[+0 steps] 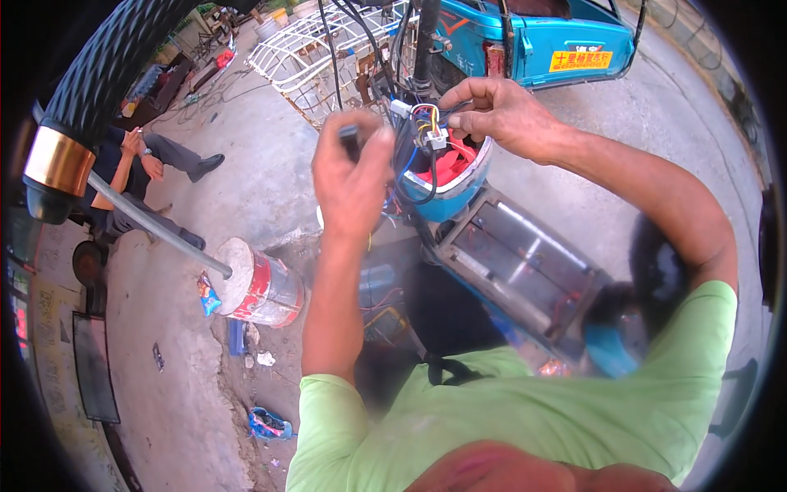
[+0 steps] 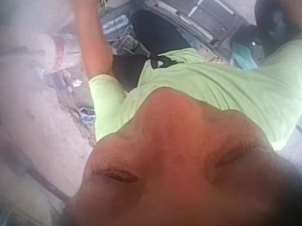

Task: The person works on the wiring of an electric scooter, stripping wires with a tool and connecting them into a plastic harness.

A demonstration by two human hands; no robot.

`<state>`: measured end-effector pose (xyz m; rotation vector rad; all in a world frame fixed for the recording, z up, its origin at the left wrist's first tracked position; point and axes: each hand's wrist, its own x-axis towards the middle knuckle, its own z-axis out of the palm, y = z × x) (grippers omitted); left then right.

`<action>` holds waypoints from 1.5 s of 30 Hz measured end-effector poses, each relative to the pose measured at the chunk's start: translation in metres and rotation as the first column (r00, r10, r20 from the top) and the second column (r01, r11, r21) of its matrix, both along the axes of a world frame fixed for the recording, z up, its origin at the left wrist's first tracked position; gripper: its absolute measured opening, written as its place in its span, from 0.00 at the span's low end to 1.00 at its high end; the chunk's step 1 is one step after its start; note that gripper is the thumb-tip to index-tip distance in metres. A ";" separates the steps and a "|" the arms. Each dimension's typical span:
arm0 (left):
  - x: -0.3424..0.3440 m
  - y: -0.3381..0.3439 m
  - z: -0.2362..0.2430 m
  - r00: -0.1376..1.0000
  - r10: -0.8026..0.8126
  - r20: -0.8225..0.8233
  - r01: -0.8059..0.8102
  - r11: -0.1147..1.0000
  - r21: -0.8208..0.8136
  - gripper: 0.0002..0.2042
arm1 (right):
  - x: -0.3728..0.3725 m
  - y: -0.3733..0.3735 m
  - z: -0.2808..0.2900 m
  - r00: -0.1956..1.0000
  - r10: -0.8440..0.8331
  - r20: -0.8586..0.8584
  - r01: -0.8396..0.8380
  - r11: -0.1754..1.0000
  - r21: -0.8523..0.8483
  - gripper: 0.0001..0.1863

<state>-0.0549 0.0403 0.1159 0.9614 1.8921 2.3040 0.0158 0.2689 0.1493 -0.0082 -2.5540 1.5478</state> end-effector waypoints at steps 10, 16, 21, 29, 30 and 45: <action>-0.004 0.032 -0.015 0.972 -0.190 0.136 0.199 0.978 -0.061 0.13 | -0.012 -0.003 0.005 0.950 0.134 -0.284 -0.112 0.990 0.090 0.13; -0.002 -0.003 -0.007 0.890 -0.388 0.240 0.351 0.918 0.183 0.17 | -0.034 -0.024 0.013 0.883 0.204 -0.422 -0.238 0.971 -0.027 0.11; -0.004 -0.031 -0.003 0.976 -0.188 0.108 0.187 0.982 0.020 0.20 | -0.029 -0.029 0.008 0.955 0.241 -0.175 -0.230 0.970 0.079 0.14; -0.013 0.008 -0.018 0.967 -0.250 -0.054 0.251 0.883 0.397 0.29 | -0.023 -0.041 0.015 0.959 0.281 -0.032 -0.274 0.952 0.133 0.20; -0.011 0.015 -0.019 0.965 -0.256 -0.050 0.255 0.882 0.397 0.29 | -0.021 -0.041 0.018 0.961 0.275 -0.029 -0.269 0.954 0.130 0.20; -0.008 -0.001 -0.007 0.986 0.009 -0.164 0.039 0.956 0.290 0.24 | -0.015 -0.040 0.018 0.960 0.269 -0.071 -0.257 0.955 0.147 0.18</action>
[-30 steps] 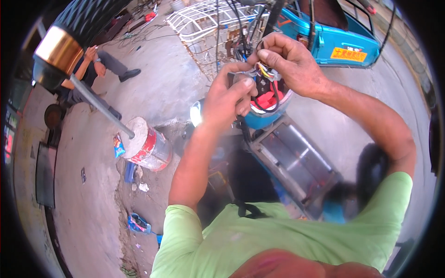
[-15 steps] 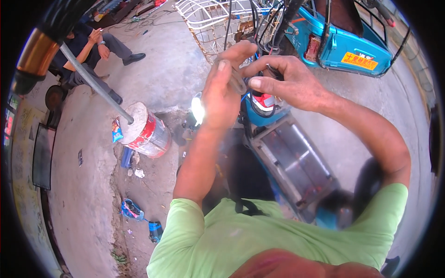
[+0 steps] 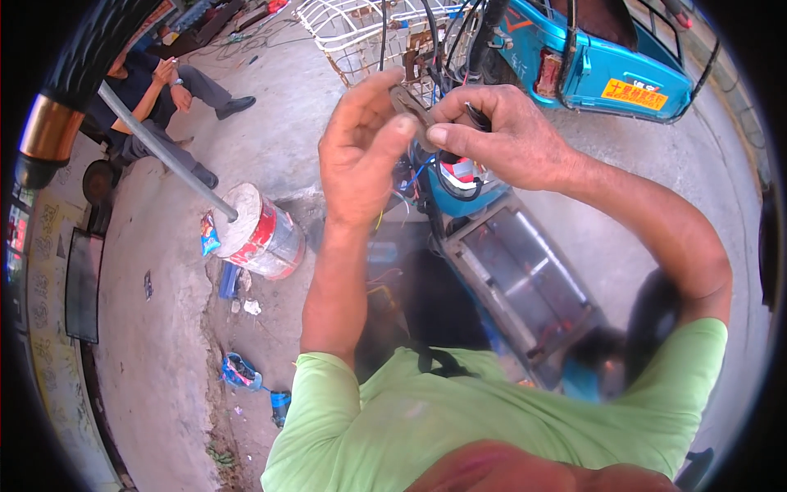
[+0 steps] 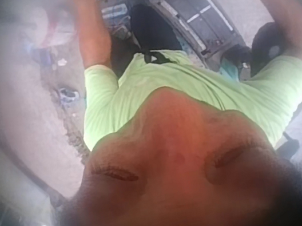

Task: The person works on the wiring of an electric scooter, stripping wires with a tool and connecting them into a plastic harness.

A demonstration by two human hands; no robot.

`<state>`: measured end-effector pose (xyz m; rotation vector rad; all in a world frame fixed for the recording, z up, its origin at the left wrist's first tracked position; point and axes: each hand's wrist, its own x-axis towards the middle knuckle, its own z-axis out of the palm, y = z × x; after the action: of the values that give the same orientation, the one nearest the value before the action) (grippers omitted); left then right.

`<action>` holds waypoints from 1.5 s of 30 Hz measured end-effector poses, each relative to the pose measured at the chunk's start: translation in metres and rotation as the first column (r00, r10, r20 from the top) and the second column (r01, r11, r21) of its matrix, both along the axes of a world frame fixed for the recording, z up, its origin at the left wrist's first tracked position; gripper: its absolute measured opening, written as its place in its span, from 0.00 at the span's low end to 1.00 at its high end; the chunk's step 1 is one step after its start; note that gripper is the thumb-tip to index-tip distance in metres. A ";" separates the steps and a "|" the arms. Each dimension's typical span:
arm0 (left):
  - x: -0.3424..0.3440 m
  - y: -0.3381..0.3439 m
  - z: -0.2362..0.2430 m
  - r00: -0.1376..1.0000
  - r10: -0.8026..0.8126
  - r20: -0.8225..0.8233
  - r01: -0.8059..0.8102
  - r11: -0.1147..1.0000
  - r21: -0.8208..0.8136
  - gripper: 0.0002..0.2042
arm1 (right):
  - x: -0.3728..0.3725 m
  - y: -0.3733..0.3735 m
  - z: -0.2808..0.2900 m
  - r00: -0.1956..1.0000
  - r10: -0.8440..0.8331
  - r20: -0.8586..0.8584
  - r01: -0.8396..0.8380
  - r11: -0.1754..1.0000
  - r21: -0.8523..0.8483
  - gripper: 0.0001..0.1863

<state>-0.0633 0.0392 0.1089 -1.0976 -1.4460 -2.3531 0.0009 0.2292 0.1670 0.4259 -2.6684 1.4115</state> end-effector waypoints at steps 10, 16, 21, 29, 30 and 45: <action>0.003 -0.009 -0.001 0.979 0.041 0.202 -0.028 0.997 -0.067 0.08 | -0.009 0.011 -0.010 0.990 0.066 -0.122 -0.076 0.994 -0.078 0.21; 0.010 -0.012 0.002 0.952 -0.011 0.305 0.026 0.999 -0.046 0.07 | -0.004 0.007 -0.006 0.998 0.010 -0.063 -0.010 1.000 0.004 0.22; 0.007 -0.019 -0.004 0.937 -0.145 0.319 0.162 0.986 -0.028 0.09 | -0.011 0.011 -0.013 0.984 0.046 -0.170 -0.045 0.999 0.015 0.22; 0.005 -0.028 -0.010 0.955 -0.173 0.240 0.209 0.969 -0.132 0.11 | -0.007 0.008 -0.007 0.996 0.009 -0.091 -0.007 1.000 0.015 0.23; 0.007 -0.029 -0.009 0.955 -0.172 0.241 0.208 0.969 -0.131 0.11 | -0.007 0.008 -0.007 0.996 0.003 -0.089 -0.001 1.000 0.025 0.23; 0.025 0.000 -0.009 0.956 -0.067 0.286 0.083 0.996 -0.044 0.08 | -0.004 0.008 -0.003 0.996 0.043 -0.081 -0.040 0.998 0.046 0.15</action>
<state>-0.0381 0.0389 0.0997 -0.8661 -1.5951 -2.6274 -0.0031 0.2368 0.1636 0.5342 -2.6448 1.3177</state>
